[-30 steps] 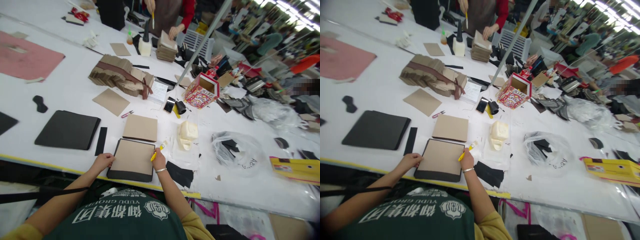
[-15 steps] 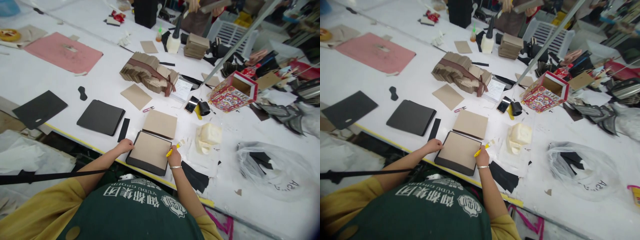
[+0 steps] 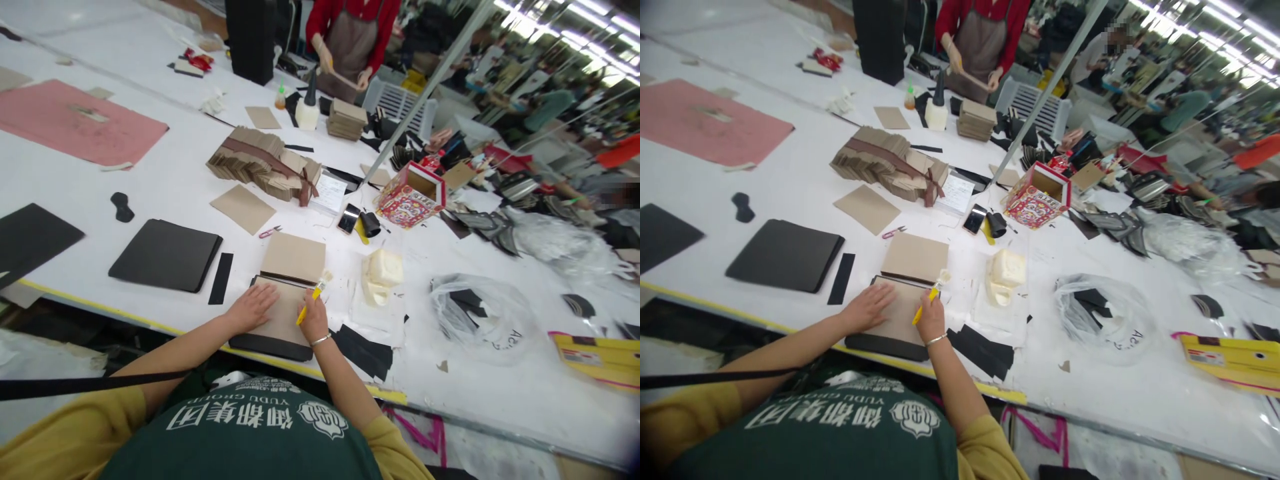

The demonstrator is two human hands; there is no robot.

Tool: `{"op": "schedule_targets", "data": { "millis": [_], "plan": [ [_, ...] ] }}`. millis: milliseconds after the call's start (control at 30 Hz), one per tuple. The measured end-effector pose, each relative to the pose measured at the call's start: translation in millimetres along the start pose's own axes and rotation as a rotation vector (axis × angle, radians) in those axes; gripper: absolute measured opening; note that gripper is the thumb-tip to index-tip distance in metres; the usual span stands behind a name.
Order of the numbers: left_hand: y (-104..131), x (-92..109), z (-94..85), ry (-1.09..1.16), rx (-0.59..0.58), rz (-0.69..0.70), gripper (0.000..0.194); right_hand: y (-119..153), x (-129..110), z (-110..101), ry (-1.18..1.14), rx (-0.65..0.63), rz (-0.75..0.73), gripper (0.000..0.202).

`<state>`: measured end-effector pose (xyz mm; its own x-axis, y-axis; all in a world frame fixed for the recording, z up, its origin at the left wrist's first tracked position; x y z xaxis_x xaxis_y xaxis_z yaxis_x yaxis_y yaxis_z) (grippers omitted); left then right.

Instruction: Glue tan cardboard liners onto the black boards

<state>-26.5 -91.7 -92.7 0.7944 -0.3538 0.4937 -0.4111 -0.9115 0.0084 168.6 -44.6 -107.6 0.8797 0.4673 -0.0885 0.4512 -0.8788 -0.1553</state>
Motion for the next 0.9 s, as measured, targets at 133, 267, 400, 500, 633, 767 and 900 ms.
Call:
{"op": "schedule_targets", "data": {
  "millis": [133,267,400,500,633,767,900],
  "plan": [
    [-1,-4,30.4,-0.018,-0.035,0.081,0.065,9,-21,24,-0.068,0.056,-0.101,0.020],
    [1,-7,32.7,-0.038,-0.027,0.075,0.066,8,-16,11,-0.105,0.006,-0.123,0.020],
    [5,5,28.9,-0.053,-0.061,0.091,0.048,-3,-7,-32,-0.270,-0.050,0.058,0.037],
    [8,17,30.1,-0.050,-0.093,0.128,0.038,-21,-18,-46,-0.625,-0.123,0.289,0.037],
    [10,21,30.9,-0.053,-0.061,0.087,0.036,-53,-60,-24,-0.981,-0.290,0.476,0.025],
    [11,20,30.9,-0.064,-0.054,0.092,0.035,-64,-71,-1,-0.964,-0.325,0.545,0.012],
    [12,19,28.7,-0.059,-0.057,0.065,0.034,-44,-27,-9,-0.871,-0.317,0.653,0.013]
  ]
}}
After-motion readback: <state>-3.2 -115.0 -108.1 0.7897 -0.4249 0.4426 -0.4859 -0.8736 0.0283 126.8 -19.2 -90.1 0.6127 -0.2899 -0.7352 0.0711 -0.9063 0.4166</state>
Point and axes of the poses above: each hand's wrist, its own y-axis away from the middle knuckle, its own z-axis out of the palm, x = y × z, the point moved 4 cm from there along -y, towards the middle knuckle, and after that the axes turned 15 degrees about y, right-handed, at the moved point
